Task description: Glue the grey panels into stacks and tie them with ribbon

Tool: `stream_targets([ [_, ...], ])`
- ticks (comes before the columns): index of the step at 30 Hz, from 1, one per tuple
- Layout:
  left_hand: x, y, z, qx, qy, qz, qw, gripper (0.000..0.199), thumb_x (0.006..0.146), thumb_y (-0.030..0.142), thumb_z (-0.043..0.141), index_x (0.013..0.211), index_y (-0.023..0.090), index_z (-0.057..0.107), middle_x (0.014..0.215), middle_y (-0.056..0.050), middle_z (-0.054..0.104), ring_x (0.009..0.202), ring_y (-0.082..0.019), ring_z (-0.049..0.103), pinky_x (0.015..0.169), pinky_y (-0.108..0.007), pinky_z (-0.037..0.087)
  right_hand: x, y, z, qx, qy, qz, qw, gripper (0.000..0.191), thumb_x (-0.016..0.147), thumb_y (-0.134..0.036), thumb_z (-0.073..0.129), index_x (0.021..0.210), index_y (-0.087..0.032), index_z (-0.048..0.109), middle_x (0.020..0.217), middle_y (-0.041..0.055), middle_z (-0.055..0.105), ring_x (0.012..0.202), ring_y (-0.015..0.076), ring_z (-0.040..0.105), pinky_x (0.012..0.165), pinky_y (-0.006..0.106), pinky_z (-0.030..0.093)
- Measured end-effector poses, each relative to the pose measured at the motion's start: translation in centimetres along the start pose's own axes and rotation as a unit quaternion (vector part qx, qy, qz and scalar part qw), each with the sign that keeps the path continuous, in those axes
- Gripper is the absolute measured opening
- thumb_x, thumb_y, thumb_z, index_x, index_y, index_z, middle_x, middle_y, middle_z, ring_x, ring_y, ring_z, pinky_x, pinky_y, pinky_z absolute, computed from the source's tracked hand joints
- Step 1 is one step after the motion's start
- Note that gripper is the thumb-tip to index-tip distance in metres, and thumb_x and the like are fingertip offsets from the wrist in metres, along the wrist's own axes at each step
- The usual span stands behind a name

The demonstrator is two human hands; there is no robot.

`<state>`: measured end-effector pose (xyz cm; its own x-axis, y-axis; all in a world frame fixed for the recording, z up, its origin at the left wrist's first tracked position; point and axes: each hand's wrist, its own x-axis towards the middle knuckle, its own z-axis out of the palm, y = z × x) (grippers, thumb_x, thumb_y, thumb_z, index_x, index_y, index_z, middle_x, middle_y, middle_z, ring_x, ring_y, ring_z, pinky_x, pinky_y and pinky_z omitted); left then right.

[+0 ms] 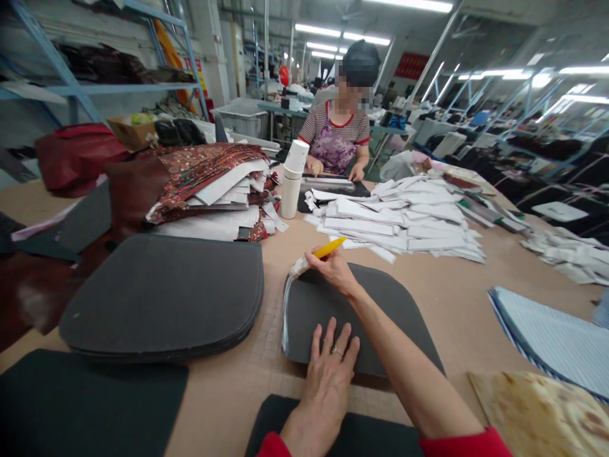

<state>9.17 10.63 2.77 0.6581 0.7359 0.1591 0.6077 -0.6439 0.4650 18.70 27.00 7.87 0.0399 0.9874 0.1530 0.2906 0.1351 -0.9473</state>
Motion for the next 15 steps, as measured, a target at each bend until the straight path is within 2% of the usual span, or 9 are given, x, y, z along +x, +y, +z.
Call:
stream_targets([
  [4, 0.3, 0.0, 0.4, 0.011, 0.008, -0.019, 1.0, 0.044, 0.094, 0.028, 0.027, 0.135, 0.018, 0.035, 0.145, -0.008, 0.03, 0.134, -0.031, 0.019, 0.107, -0.052, 0.031, 1.1, 0.5, -2.4, -0.016, 0.061, -0.003, 0.998, 0.036, 0.067, -0.05, 0.064, 0.07, -0.015, 0.059, 0.057, -0.0013, 0.053, 0.053, 0.0118, 0.047, 0.055, 0.026, 0.04],
  [6, 0.4, 0.1, 0.4, 0.018, 0.008, -0.028, 0.999, 0.042, 0.094, 0.026, 0.026, 0.133, 0.019, 0.038, 0.144, -0.007, 0.032, 0.133, -0.03, 0.021, 0.107, -0.051, 0.032, 1.1, 0.0, -2.9, -0.017, 0.07, -0.002, 0.997, 0.035, 0.069, -0.048, 0.062, 0.077, -0.014, 0.061, 0.057, -0.002, 0.053, 0.052, 0.0114, 0.047, 0.053, 0.026, 0.039],
  [8, 0.6, 0.2, 0.3, 0.028, 0.006, -0.031, 0.999, 0.041, 0.094, 0.024, 0.027, 0.132, 0.021, 0.04, 0.143, -0.005, 0.034, 0.132, -0.029, 0.023, 0.106, -0.051, 0.034, 1.1, -0.6, -2.8, -0.015, 0.042, 0.003, 0.999, 0.035, 0.068, -0.046, 0.063, 0.082, -0.014, 0.062, 0.059, -0.0016, 0.055, 0.052, 0.0116, 0.048, 0.054, 0.026, 0.04],
  [12, 0.6, 0.2, 0.4, 0.051, 0.023, -0.033, 0.998, 0.041, 0.093, 0.023, 0.032, 0.133, 0.024, 0.039, 0.143, -0.003, 0.033, 0.132, -0.029, 0.025, 0.105, -0.05, 0.036, 1.9, -1.1, -2.6, -0.012, -0.074, 0.002, 0.997, 0.032, 0.065, -0.041, 0.065, 0.083, -0.015, 0.062, 0.075, 0.002, 0.062, 0.067, 0.014, 0.055, 0.065, 0.027, 0.045],
  [15, 0.6, 0.2, 0.4, 0.057, 0.034, -0.03, 0.997, 0.041, 0.092, 0.024, 0.035, 0.133, 0.025, 0.039, 0.143, -0.003, 0.034, 0.132, -0.029, 0.025, 0.104, -0.05, 0.038, 2.6, -0.8, -4.5, -0.041, -0.105, 0.009, 0.994, 0.03, 0.064, -0.039, 0.066, 0.082, -0.015, 0.063, 0.08, 0.0028, 0.063, 0.074, 0.0161, 0.056, 0.072, 0.029, 0.045],
])
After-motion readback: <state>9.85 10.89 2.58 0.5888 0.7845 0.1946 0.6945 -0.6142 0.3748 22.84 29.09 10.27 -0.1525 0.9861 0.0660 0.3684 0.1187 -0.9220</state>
